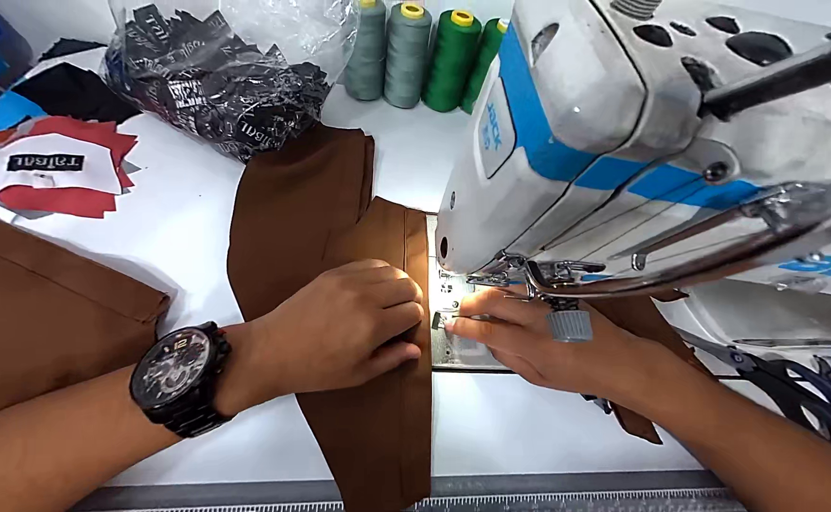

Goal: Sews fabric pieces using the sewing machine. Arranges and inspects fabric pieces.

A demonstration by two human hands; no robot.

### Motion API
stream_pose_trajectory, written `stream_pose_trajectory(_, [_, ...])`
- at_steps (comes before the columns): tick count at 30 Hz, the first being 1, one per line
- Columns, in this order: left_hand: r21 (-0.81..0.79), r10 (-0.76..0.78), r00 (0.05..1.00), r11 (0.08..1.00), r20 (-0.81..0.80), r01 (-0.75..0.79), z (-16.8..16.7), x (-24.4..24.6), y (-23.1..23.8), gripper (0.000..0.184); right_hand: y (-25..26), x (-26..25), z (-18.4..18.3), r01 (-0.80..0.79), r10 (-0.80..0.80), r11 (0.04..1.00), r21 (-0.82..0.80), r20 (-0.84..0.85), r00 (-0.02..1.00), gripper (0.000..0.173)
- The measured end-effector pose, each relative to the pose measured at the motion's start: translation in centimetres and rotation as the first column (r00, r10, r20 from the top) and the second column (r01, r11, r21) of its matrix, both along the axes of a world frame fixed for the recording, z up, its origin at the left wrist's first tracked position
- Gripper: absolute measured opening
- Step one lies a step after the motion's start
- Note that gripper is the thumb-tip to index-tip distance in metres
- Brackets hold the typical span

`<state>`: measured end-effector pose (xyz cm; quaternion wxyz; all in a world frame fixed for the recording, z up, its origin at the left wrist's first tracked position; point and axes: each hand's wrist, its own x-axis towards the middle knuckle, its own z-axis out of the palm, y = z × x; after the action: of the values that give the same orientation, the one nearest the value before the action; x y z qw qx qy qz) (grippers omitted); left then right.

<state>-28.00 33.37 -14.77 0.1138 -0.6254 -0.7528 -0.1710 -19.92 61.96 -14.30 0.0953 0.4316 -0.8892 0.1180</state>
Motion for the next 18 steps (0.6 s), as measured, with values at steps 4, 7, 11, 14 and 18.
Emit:
stream_pose_trajectory(4, [-0.006,0.011,1.0,1.0,0.001,-0.011,-0.1,0.6,-0.5,0.04,-0.3,1.5,-0.1,0.162,-0.168,0.984,-0.068,-0.092,0.981,0.029])
stream_pose_trajectory(7, [-0.009,0.031,1.0,0.999,0.001,-0.031,0.0,0.7,-0.6,0.041,0.7,1.4,-0.2,0.136,-0.145,0.985,-0.106,-0.083,0.986,0.027])
stream_pose_trajectory(11, [0.0,0.038,0.999,0.999,0.006,-0.038,-0.1,0.9,-0.7,0.042,1.1,0.3,-0.9,0.0,0.002,0.998,-0.065,0.025,1.0,0.026])
stream_pose_trajectory(14, [-0.002,0.049,0.999,0.999,0.007,-0.049,-0.2,1.0,-0.8,0.042,0.4,0.6,-1.1,-0.033,0.032,0.999,-0.041,-0.019,0.999,0.028])
stream_pose_trajectory(18, [-0.003,0.052,0.998,0.999,0.041,-0.052,-0.4,1.0,-0.8,0.042,-0.6,1.9,-0.7,-0.002,-0.002,0.999,-0.044,-0.109,0.994,0.028])
